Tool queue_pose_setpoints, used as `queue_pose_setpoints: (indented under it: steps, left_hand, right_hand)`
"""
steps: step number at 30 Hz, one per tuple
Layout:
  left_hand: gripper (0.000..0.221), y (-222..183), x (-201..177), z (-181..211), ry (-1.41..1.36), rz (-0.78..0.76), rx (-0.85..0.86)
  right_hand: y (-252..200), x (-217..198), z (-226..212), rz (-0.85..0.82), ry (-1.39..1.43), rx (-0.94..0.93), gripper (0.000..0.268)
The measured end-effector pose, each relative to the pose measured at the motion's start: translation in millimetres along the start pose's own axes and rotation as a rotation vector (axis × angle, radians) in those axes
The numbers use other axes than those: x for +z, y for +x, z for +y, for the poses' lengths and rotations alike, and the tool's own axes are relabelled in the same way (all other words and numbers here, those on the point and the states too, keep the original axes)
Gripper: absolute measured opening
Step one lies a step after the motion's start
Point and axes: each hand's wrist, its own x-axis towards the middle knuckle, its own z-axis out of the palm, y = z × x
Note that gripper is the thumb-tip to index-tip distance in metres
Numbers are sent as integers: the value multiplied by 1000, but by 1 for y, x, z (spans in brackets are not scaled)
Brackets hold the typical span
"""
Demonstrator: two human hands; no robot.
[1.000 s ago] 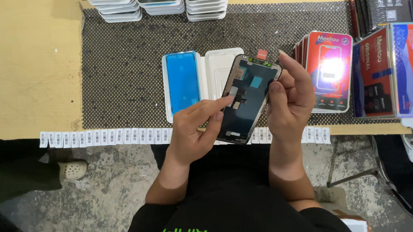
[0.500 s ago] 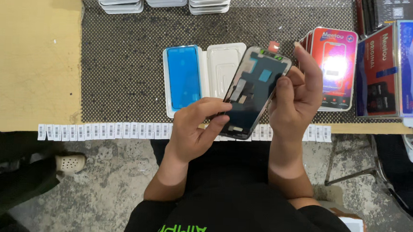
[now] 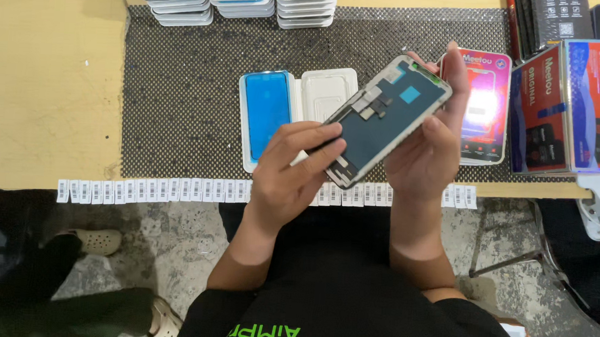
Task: The person peels protective films from a phone screen component, aligns it with a frame, and uses a pen to mark the interior components during the assembly process.
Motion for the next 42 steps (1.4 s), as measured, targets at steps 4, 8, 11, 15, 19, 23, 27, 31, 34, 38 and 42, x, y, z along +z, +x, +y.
queue_pose_setpoints:
  steps: [4, 8, 11, 15, 19, 23, 27, 31, 34, 38, 42]
  left_hand:
    - [38, -12, 5, -9, -168, 130, -145]
    - [28, -7, -3, -1, -443, 231, -580]
    - [31, -7, -6, -3, -621, 207, -705]
    - [25, -10, -8, -6, -746, 110, -731]
    - [29, -13, -9, -6, -860, 47, -752]
    - [32, -14, -4, -8, -1030, -37, -759]
    - [37, -7, -1, 0, -1052, -55, -779]
    - [39, -6, 8, -1, -1041, -3, -815]
    - [32, -11, 18, -10, -1094, 242, -696]
    - [32, -18, 3, -21, -1035, 268, -714]
    - [30, -13, -22, -13, -974, 266, -714]
  right_hand:
    - [3, -16, 6, -118, 360, 80, 76]
    - [6, -28, 8, -27, 85, 66, 37]
    - [8, -33, 7, 21, -10, 22, 29]
    - [8, -21, -2, 8, -375, -184, 23]
    - [3, -2, -19, 43, -719, -388, 11]
    - [13, -15, -21, 91, -959, -663, 11]
    - [25, -21, -18, -5, -1177, -1031, 5]
    - [21, -23, -2, -75, -1325, -1135, 9]
    - [10, -17, 7, -255, -1113, -1000, 10]
    - [8, -20, 0, -528, -857, -789, 11]
    - [14, -40, -6, -550, -665, -672, 21]
